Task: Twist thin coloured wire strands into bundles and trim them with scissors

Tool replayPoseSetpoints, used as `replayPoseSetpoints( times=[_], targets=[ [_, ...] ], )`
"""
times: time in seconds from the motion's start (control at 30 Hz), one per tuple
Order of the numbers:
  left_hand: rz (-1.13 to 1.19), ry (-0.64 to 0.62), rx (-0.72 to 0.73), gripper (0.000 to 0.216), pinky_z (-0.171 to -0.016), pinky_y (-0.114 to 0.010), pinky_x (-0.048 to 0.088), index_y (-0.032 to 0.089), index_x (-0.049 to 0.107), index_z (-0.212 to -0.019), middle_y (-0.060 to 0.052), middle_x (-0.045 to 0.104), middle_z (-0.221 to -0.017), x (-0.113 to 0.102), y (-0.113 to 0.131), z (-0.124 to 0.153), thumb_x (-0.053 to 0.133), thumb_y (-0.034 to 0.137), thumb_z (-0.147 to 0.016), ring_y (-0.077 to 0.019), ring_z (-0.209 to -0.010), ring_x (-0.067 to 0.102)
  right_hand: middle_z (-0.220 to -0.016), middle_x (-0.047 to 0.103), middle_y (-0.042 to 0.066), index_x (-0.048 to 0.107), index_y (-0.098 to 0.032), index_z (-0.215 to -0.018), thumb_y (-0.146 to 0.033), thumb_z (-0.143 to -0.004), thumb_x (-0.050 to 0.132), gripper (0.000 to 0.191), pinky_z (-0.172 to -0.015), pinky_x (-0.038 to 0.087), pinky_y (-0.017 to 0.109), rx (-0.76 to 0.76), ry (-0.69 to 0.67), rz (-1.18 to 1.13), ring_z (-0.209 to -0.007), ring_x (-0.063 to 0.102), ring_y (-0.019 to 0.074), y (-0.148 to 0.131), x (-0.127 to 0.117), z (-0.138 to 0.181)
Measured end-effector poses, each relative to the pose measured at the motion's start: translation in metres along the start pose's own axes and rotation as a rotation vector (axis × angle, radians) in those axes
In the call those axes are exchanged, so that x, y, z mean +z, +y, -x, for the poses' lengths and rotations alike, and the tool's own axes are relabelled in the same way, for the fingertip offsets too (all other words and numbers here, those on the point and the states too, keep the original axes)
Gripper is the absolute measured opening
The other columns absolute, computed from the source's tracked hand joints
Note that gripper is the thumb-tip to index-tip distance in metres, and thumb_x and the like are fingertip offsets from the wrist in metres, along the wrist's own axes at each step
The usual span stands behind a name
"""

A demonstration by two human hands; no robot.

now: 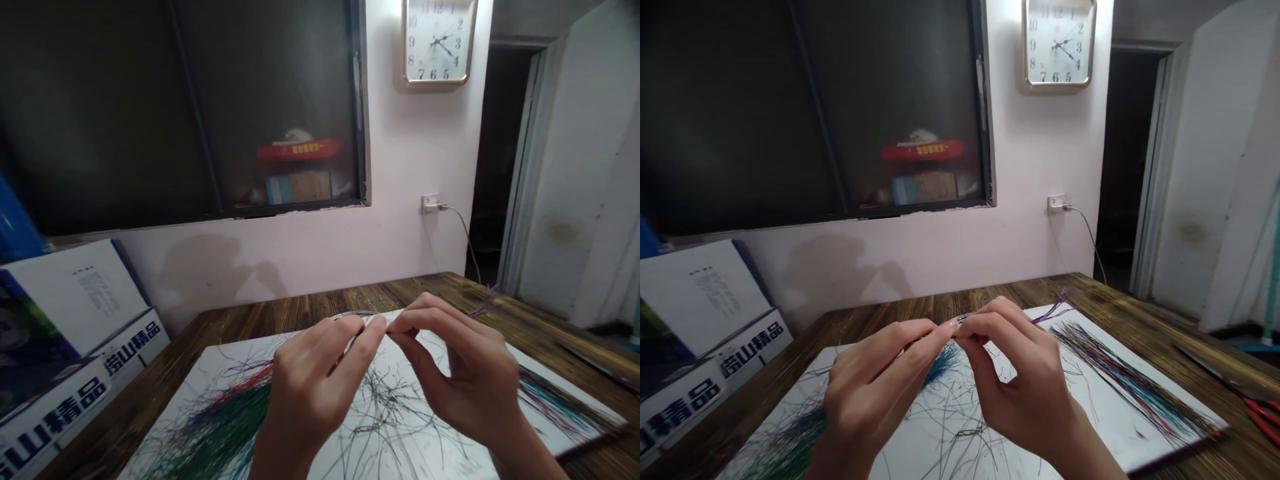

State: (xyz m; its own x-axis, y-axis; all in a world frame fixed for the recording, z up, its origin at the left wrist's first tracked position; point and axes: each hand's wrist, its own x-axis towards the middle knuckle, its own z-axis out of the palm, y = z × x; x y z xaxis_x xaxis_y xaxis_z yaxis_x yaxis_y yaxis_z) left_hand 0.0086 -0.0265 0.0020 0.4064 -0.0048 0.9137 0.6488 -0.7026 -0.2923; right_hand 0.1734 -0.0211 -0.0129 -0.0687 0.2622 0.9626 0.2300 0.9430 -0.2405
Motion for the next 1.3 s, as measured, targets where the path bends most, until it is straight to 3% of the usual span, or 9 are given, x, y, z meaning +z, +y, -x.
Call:
replayPoseSetpoints(
  times=[0.17,0.37,0.6,0.77,0.93,1.1,1.2,1.3],
  targets=[
    [0.05,0.021,-0.033,0.025,-0.062,-0.02,0.049,0.014,0.07,-0.098,0.0,0.068,-0.078,0.0,0.001,0.0,0.068,0.002,-0.076,-0.008,-0.069,0.062,-0.071,0.058,0.001,0.061,-0.015,-0.085,0.004,-0.076,0.057,0.022,-0.054,0.044,0.029,0.054,0.002,-0.109,-0.064,0.052,0.0123,-0.001,-0.001,0.0],
    [0.087,-0.006,-0.066,0.027,-0.056,-0.023,0.049,0.018,0.067,-0.095,0.0,0.068,-0.071,0.002,0.004,0.001,0.063,-0.001,-0.076,-0.0105,-0.063,0.062,-0.072,0.058,0.001,0.061,-0.016,-0.086,0.005,-0.075,0.057,0.024,-0.055,0.043,0.029,0.059,-0.005,-0.124,-0.065,0.053,0.0126,-0.004,0.0,0.0],
    [0.314,-0.077,-0.152,0.02,-0.048,-0.022,0.042,0.017,0.063,-0.091,0.0,0.061,-0.065,0.003,0.006,-0.001,0.054,0.002,-0.081,-0.0098,-0.054,0.054,-0.073,0.057,0.002,0.061,-0.015,-0.086,0.007,-0.074,0.057,0.025,-0.055,0.043,0.029,0.034,0.005,-0.124,-0.066,0.053,0.0132,-0.005,-0.002,0.004],
    [0.546,-0.137,-0.338,0.014,-0.05,-0.022,0.04,0.018,0.062,-0.08,0.002,0.057,-0.062,0.0,0.011,-0.009,0.053,0.009,-0.085,-0.0086,-0.053,0.048,-0.072,0.057,0.003,0.061,-0.015,-0.086,0.007,-0.074,0.055,0.025,-0.054,0.042,0.029,-0.007,-0.009,-0.085,-0.065,0.051,0.0135,-0.006,-0.002,0.002],
    [0.78,-0.215,-0.665,0.024,-0.045,-0.023,0.034,0.018,0.059,-0.063,0.002,0.044,-0.055,-0.001,0.014,-0.012,0.051,0.016,-0.086,-0.0099,-0.052,0.04,-0.071,0.057,0.004,0.06,-0.014,-0.085,0.007,-0.075,0.053,0.024,-0.054,0.042,0.029,-0.056,-0.058,-0.048,-0.064,0.049,0.0135,-0.007,-0.004,0.0],
    [1.064,-0.396,-0.881,0.028,-0.038,-0.024,0.022,0.018,0.054,-0.057,0.003,0.031,-0.049,0.001,0.006,-0.011,0.046,0.018,-0.084,-0.0093,-0.046,0.026,-0.071,0.059,0.003,0.057,-0.014,-0.083,0.007,-0.077,0.049,0.023,-0.059,0.043,0.03,-0.103,-0.182,0.049,-0.064,0.049,0.0128,-0.008,-0.006,-0.004],
    [0.927,-0.408,-0.888,0.036,-0.035,-0.022,0.022,0.018,0.053,-0.055,0.003,0.036,-0.047,0.002,0.004,-0.011,0.046,0.026,-0.089,-0.0079,-0.042,0.028,-0.07,0.057,0.002,0.058,-0.015,-0.081,0.002,-0.079,0.052,0.019,-0.056,0.042,0.028,-0.018,-0.168,0.076,-0.064,0.05,0.0123,-0.005,-0.005,-0.004],
    [0.639,-0.243,-0.838,0.029,-0.037,-0.02,0.033,0.017,0.062,-0.067,0.002,0.05,-0.052,0.002,0.005,-0.012,0.05,0.032,-0.09,-0.0079,-0.042,0.039,-0.068,0.057,0.0,0.059,-0.017,-0.08,-0.002,-0.079,0.056,0.015,-0.054,0.042,0.026,0.096,-0.09,0.055,-0.06,0.051,0.0111,-0.002,-0.002,-0.003]
  ],
)
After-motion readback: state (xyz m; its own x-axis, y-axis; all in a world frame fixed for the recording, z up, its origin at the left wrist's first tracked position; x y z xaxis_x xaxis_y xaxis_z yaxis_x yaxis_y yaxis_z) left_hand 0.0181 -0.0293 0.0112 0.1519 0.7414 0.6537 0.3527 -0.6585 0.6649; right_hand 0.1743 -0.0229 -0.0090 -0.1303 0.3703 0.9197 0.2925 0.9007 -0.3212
